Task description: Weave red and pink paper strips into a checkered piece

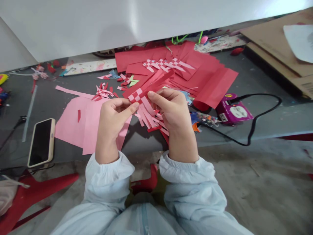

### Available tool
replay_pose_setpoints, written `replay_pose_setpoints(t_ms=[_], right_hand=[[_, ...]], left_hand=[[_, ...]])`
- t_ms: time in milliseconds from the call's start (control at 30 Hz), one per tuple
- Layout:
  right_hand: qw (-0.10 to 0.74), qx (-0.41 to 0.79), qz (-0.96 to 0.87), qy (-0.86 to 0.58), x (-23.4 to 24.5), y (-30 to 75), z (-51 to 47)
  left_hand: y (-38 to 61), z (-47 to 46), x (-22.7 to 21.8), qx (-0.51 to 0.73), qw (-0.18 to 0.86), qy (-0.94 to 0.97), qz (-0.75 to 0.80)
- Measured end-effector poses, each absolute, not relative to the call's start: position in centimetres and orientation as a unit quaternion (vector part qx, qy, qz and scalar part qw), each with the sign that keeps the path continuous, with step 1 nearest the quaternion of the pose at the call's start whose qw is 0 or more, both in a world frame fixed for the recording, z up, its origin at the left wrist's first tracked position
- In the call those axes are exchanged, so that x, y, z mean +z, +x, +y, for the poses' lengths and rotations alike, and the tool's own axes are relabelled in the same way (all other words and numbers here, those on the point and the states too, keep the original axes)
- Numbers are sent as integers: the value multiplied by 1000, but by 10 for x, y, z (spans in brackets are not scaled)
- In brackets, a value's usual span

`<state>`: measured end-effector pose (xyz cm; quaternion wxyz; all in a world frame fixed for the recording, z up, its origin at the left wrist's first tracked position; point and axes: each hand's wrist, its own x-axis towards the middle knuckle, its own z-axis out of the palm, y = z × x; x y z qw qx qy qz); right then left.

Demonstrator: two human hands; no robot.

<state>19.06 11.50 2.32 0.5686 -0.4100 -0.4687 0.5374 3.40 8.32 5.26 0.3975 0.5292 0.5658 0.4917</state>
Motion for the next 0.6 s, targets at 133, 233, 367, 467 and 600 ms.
replay_pose_setpoints(t_ms=[133,233,367,467,600], right_hand=[[581,552,-444,-401,24,190,115],[599,544,-432,-398,25,190,116],[613,547,-404,-402,24,190,117],[603,565,-403,-394,24,192,117],[544,592,-435,-405,23,191,116]], left_hand=[[34,83,52,494,397,528,566],[34,84,52,497,405,522,562],[33,84,52,492,411,523,561],[33,84,53,491,418,527,553],[32,84,53,481,413,544,549]])
